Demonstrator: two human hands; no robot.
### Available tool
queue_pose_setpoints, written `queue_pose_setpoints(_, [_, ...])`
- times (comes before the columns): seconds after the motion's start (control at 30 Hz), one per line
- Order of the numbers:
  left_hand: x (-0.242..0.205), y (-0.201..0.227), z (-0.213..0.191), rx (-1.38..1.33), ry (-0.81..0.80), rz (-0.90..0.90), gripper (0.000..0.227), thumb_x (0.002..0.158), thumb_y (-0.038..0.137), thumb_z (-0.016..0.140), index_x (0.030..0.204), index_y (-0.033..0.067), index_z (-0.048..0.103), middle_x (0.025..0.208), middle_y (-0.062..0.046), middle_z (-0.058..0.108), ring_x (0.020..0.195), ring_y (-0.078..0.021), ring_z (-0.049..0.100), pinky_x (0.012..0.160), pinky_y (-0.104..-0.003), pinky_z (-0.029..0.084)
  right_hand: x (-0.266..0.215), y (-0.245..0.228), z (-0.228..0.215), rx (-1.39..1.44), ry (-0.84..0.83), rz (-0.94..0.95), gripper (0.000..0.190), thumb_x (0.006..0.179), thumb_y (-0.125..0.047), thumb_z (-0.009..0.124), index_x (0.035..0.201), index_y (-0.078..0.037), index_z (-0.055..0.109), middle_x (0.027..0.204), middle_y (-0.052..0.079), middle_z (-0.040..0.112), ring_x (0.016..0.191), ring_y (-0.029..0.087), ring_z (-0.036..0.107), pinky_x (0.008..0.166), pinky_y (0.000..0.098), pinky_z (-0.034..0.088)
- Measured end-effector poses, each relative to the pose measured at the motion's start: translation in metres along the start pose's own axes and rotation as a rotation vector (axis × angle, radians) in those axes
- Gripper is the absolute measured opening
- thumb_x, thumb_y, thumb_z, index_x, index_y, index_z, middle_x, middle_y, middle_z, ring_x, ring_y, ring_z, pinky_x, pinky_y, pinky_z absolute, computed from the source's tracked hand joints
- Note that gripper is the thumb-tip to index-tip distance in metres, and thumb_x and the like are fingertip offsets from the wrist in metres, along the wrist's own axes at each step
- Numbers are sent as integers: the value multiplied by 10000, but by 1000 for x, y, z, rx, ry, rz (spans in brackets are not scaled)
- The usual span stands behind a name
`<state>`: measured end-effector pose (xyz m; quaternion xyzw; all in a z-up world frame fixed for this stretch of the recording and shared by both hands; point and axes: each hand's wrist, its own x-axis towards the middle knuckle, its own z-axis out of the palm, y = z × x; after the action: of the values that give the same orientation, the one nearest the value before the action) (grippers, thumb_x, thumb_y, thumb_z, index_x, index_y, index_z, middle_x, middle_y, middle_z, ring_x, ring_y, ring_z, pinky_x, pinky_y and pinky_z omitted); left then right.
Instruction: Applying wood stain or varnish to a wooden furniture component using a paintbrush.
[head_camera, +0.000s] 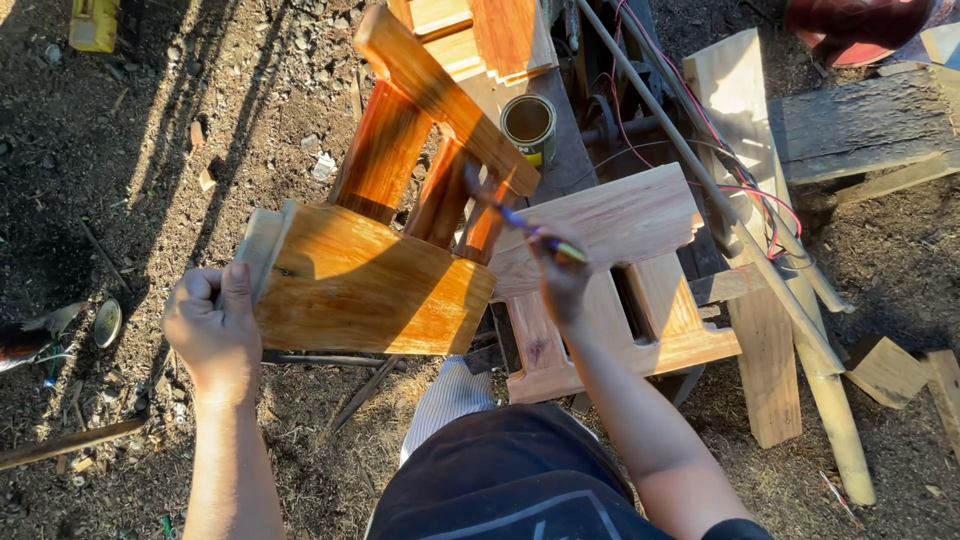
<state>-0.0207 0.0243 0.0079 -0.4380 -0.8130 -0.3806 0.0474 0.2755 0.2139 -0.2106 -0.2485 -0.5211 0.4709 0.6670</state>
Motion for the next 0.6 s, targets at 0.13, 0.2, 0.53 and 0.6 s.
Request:
queue_pose_setpoints(0.13, [5, -16, -3, -25, 7, 105, 423, 1167, 331, 669, 853, 68, 561, 780, -5, 542, 695, -114, 454, 609, -281, 348, -3, -2, -4, 38, -41, 64, 186, 961, 33, 748, 1101, -69, 679, 1130, 113, 714, 1055, 191, 690, 944, 312, 600])
queue_pose_setpoints(0.2, [7, -22, -3, 7, 31, 88, 421, 1164, 321, 676, 855, 60, 562, 764, -6, 537, 684, -109, 449, 600, -287, 350, 8, -3, -9, 169, 32, 109, 167, 973, 4, 738, 1106, -76, 674, 1126, 98, 725, 1030, 185, 709, 945, 314, 615])
queue_pose_setpoints(0.53, [4, -37, -6, 37, 31, 93, 454, 1171, 314, 663, 818, 60, 533, 749, -10, 526, 679, -122, 442, 601, -306, 332, -8, 8, -20, 317, -39, 390, 129, 950, 29, 724, 1061, -31, 700, 1099, 165, 745, 1007, 244, 723, 865, 370, 628])
queue_pose_setpoints(0.6, [3, -41, -5, 8, 27, 76, 416, 1178, 312, 650, 852, 70, 559, 768, 1, 535, 699, -113, 456, 609, -288, 358, -3, -3, -46, 425, -32, 477, 134, 930, 17, 716, 1052, -34, 696, 1086, 164, 746, 1051, 260, 754, 907, 411, 668])
